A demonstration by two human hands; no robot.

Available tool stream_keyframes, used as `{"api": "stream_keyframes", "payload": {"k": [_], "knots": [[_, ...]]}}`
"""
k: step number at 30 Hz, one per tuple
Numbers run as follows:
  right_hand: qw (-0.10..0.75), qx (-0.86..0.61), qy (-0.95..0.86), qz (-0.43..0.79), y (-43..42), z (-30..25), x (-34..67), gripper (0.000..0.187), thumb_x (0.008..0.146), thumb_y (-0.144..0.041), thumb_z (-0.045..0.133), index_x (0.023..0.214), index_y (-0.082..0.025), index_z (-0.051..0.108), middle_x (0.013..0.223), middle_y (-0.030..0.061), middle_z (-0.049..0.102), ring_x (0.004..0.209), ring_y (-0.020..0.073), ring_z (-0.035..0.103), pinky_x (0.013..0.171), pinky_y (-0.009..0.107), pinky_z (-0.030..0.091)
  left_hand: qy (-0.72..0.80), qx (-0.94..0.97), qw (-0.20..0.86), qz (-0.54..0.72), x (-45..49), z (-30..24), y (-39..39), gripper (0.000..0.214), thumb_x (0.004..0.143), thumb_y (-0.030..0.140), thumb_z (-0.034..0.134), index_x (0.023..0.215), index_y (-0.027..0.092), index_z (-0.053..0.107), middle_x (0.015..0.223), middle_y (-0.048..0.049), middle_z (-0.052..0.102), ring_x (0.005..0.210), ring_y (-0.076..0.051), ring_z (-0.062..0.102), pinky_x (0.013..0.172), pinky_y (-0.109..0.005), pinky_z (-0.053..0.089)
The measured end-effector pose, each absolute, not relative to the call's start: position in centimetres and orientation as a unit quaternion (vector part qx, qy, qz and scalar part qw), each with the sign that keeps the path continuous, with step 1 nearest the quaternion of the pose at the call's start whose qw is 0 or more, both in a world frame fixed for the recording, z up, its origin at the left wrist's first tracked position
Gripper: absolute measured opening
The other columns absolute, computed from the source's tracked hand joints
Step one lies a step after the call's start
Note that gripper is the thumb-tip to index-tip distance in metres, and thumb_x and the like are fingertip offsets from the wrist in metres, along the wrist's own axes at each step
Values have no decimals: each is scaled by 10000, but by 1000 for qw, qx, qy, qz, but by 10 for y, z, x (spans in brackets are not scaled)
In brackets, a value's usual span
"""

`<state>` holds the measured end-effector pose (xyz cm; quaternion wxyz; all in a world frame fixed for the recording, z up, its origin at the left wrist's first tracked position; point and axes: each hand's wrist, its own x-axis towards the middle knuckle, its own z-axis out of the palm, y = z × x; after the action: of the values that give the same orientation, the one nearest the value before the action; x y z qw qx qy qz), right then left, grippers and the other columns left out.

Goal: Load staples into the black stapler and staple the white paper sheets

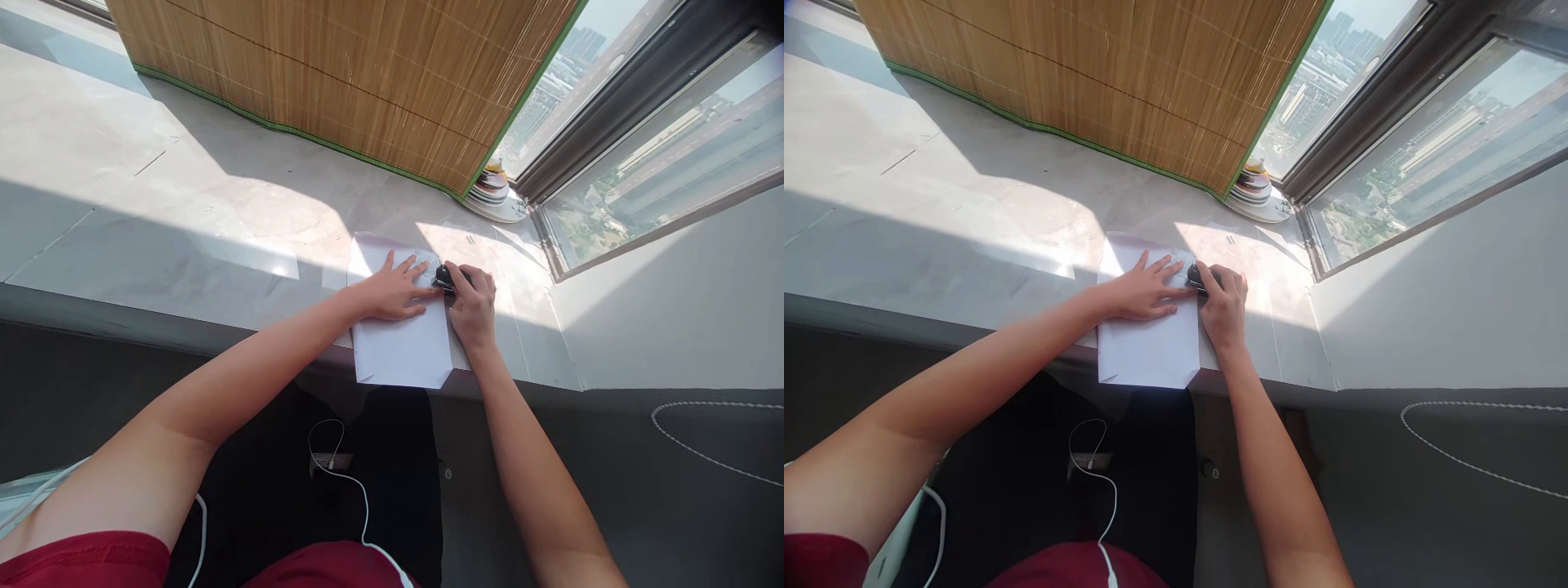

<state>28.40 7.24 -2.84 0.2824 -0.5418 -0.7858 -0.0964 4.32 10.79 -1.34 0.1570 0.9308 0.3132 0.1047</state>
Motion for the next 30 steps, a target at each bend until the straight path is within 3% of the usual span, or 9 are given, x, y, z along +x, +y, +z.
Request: {"api": "stream_keyframes", "payload": {"k": [7,18,23,27,30], "knots": [[249,-547,-792,-110,69,-24,282,719,936,-47,431,1548,-386,598,1320,95,637,1251,302,550,1222,684,331,316,931,156,98,44,-11,107,557,1062,528,546,1617,486,525,1840,-16,225,1684,-454,163,1279,-800,49],[203,-568,-791,-102,67,-20,273,772,868,-32,454,1514,-420,625,1295,73,620,1303,297,507,1277,719,178,314,932,157,94,42,-9,106,559,1076,542,525,1630,475,511,1837,-30,235,1687,-443,156,1282,-795,49],[236,-597,-761,-91,67,-17,273,744,903,-69,459,1575,-375,547,1364,100,595,1249,305,513,1227,676,301,317,934,144,79,41,-8,106,557,1089,538,498,1641,464,498,1838,-54,227,1690,-446,140,1277,-799,56],[273,-649,-702,-105,70,-22,276,690,900,-74,431,1530,-319,571,1290,123,585,1179,316,521,1161,680,361,316,935,140,75,39,-7,107,557,1095,538,483,1645,453,496,1840,-65,216,1692,-440,142,1284,-785,62],[322,-697,-632,-105,74,-28,281,637,895,-116,445,1503,-260,568,1269,156,556,1182,343,503,1079,651,437,325,935,130,59,38,-6,108,628,1096,539,467,1697,359,437,1833,-130,215,1692,-440,141,1293,-765,82]]}}
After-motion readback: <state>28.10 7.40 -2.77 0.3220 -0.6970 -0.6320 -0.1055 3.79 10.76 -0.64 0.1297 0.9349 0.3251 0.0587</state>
